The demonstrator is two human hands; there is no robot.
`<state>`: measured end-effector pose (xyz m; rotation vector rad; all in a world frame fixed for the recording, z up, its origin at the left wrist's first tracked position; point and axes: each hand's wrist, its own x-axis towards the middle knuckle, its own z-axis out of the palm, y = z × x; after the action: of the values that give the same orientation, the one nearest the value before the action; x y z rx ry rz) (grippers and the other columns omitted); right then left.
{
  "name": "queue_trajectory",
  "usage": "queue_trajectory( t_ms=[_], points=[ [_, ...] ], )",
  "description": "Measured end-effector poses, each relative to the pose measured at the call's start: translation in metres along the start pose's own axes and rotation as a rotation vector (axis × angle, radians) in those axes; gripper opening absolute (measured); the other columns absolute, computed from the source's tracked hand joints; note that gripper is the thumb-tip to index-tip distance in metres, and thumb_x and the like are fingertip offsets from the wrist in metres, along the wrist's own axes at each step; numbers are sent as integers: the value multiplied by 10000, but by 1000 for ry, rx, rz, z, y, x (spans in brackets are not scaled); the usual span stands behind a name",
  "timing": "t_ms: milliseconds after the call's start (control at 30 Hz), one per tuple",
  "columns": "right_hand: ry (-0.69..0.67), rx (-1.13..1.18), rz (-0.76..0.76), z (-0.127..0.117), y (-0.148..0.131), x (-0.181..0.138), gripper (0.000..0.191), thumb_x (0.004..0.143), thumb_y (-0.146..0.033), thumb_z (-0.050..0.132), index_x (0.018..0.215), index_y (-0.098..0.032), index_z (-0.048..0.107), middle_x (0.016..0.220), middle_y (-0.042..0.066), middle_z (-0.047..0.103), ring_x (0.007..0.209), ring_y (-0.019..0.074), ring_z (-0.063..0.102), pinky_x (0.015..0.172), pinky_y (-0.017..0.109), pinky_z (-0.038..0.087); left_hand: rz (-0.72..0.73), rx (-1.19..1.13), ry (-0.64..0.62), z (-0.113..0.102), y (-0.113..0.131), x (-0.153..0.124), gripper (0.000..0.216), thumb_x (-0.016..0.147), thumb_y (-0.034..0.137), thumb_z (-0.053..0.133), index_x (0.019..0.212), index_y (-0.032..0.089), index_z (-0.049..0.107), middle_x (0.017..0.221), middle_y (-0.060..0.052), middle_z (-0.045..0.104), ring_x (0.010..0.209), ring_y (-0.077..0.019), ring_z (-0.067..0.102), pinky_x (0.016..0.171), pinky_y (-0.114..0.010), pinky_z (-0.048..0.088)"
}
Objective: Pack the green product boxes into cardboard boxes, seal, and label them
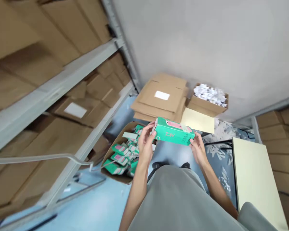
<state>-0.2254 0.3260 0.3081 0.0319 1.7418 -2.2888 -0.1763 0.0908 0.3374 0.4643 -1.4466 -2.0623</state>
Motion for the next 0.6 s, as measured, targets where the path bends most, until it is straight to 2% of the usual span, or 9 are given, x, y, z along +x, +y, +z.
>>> queue_trajectory(
  t_ms=[167,333,467,600],
  points=[
    [262,99,-111,-124,-52,-32,446,856,-513,885,1200,-342,659,1240,26,727,1080,225,698,863,331,590,-50,10,-333,146,-17,-26,360,892,483,860,1157,255,776,1475,-115,739,1459,-325,637,1247,-473,475],
    [466,152,-199,-236,-79,-72,461,833,-514,914,1171,-327,662,1192,21,709,1085,218,690,888,323,593,-89,24,-592,275,-57,-72,359,914,512,830,1153,254,758,1518,-127,714,1503,-332,600,1271,-492,445],
    [627,155,-247,-306,-87,-101,468,833,-527,912,1152,-318,641,1185,28,706,1094,231,699,933,355,607,-121,40,-738,364,-91,-113,364,919,563,805,1131,270,759,1472,-105,743,1464,-328,632,1267,-499,449],
    [808,174,-255,-355,-85,-129,495,826,-563,914,1131,-312,616,1187,47,708,1071,248,715,887,370,630,-181,95,-947,439,-120,-152,394,941,590,756,1167,267,775,1488,-111,729,1500,-348,596,1259,-506,462]
  ],
)
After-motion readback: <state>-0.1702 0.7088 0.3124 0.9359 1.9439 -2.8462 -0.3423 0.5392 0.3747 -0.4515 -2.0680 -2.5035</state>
